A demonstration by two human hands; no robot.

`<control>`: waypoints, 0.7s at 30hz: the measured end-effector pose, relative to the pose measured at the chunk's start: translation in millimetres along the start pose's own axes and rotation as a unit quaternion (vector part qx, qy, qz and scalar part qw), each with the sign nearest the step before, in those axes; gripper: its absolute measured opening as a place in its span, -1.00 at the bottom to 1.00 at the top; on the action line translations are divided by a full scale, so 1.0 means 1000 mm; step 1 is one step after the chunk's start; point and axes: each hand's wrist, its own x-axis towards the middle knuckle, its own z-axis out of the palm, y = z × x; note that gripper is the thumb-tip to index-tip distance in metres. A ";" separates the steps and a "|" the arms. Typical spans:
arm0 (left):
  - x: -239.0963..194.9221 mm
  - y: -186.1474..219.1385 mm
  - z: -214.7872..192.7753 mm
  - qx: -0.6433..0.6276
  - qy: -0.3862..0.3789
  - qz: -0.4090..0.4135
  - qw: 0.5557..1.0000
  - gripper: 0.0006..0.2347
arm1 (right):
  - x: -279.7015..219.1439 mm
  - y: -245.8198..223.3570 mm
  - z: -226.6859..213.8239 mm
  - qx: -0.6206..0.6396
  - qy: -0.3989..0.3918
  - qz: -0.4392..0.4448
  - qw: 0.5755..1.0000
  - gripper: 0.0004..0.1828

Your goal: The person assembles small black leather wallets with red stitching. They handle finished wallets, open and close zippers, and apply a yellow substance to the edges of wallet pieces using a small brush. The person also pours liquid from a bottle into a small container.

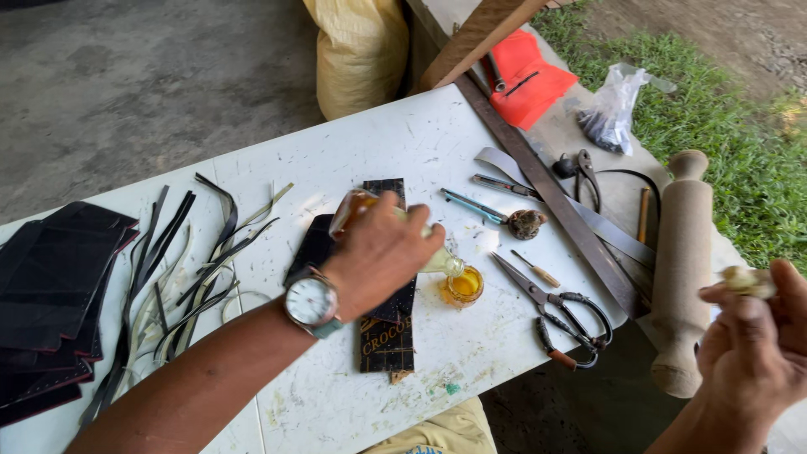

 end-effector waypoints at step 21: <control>0.055 0.040 -0.031 0.178 -0.047 0.190 0.964 -0.79 | -0.020 0.009 -0.042 -0.028 0.045 0.032 0.998 -0.62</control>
